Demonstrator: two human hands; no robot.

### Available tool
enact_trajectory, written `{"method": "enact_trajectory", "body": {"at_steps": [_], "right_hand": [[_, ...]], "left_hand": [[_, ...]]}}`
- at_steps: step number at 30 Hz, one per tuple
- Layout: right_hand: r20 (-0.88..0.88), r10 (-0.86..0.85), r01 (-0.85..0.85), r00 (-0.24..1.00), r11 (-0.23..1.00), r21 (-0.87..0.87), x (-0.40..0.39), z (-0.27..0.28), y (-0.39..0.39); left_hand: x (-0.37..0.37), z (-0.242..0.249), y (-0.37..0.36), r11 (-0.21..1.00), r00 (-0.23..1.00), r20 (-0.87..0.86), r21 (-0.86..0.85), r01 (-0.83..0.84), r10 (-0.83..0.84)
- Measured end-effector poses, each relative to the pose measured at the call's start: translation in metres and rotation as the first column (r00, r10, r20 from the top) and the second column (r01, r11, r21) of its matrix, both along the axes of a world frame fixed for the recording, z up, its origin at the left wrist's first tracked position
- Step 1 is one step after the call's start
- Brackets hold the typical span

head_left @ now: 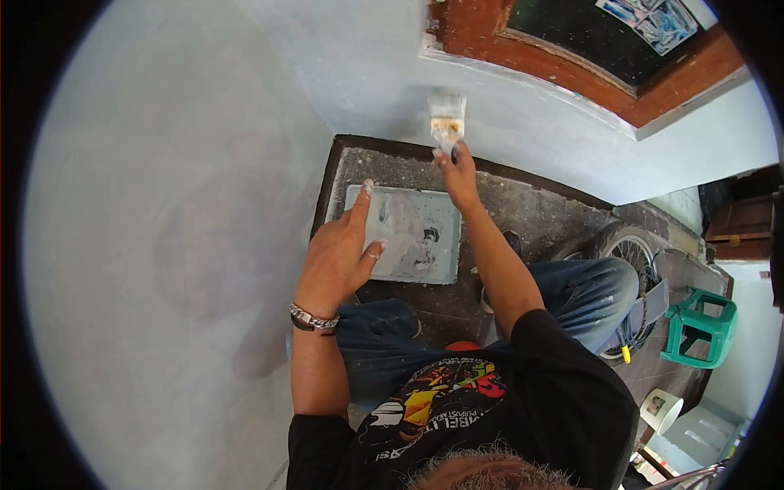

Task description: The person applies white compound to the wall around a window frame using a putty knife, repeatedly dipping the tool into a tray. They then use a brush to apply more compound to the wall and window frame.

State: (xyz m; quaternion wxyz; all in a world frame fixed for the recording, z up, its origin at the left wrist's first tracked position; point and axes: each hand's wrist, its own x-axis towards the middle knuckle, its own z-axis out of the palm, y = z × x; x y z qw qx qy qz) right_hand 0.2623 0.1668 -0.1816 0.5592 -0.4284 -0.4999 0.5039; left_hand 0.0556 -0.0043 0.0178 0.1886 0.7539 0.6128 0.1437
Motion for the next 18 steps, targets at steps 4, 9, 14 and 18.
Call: {"method": "enact_trajectory", "body": {"at_steps": [4,9,14,18], "right_hand": [[-0.298,-0.077,0.082,0.952,0.997,0.003,-0.028,-0.018,0.040],[-0.063,-0.029,0.006,0.998,0.940,-0.342,-0.015,-0.094,-0.014],[-0.030,0.001,-0.004,1.000,0.994,-0.106,-0.034,-0.087,0.001],[-0.072,-0.020,0.004,0.997,0.977,-0.212,-0.048,-0.110,0.032]], "left_hand": [[-0.003,0.006,0.000,0.998,1.000,-0.007,-0.057,0.002,-0.002],[-0.013,-0.001,-0.001,0.999,0.998,0.044,0.010,0.048,-0.048],[-0.018,-0.004,-0.007,0.998,0.996,0.061,0.003,0.065,-0.065],[-0.021,-0.002,-0.008,0.997,0.999,0.029,-0.067,0.032,-0.030]]}}
